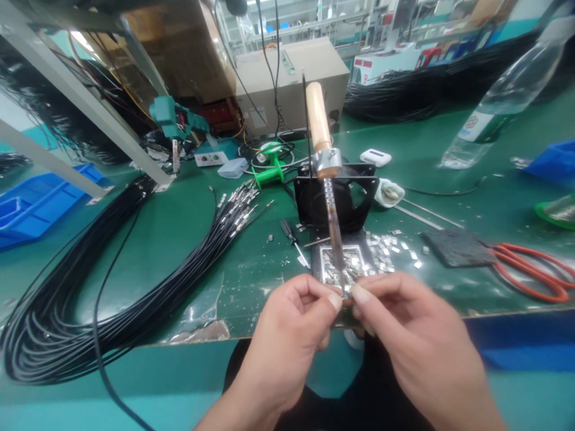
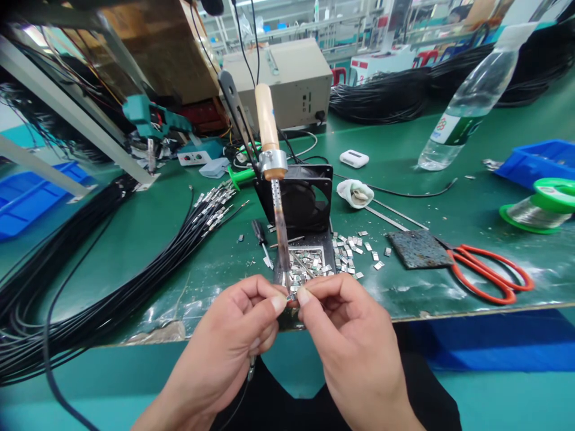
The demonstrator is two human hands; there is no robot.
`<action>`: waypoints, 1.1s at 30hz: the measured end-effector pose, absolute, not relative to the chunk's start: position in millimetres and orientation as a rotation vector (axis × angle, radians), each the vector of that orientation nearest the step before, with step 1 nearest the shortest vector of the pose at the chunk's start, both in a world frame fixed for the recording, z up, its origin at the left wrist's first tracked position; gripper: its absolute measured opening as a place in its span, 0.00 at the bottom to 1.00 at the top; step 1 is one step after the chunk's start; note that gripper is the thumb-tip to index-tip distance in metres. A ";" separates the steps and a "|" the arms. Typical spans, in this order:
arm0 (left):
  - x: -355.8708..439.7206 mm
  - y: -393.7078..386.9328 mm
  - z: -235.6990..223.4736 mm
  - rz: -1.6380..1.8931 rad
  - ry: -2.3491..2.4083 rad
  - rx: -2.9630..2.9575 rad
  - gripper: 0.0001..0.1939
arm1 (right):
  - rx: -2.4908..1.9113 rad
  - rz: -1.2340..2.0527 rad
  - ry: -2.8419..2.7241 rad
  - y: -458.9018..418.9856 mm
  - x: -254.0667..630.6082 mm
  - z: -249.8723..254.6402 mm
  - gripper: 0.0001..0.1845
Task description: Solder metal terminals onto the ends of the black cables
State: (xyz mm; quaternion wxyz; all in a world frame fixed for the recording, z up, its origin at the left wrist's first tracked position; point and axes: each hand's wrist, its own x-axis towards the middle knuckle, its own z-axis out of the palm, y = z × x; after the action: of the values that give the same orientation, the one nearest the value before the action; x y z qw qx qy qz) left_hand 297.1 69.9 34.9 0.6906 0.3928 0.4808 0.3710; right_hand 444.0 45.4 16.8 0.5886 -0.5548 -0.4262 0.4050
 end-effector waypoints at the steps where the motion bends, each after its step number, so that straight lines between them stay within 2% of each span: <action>1: 297.3 70.0 34.9 0.829 1.073 0.880 0.10 | -1.292 0.940 -0.995 45.3 444.2 17.8 0.12; 33: 297.1 64.9 31.8 0.803 1.073 0.867 0.10 | -1.305 0.871 -1.004 43.8 441.1 13.5 0.09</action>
State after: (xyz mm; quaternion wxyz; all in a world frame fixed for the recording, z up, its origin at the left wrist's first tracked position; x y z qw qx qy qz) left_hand 297.1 64.9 31.8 0.6982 0.3889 0.4812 0.3603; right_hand 441.1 43.8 13.5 0.5968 -0.5621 -0.4327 0.3750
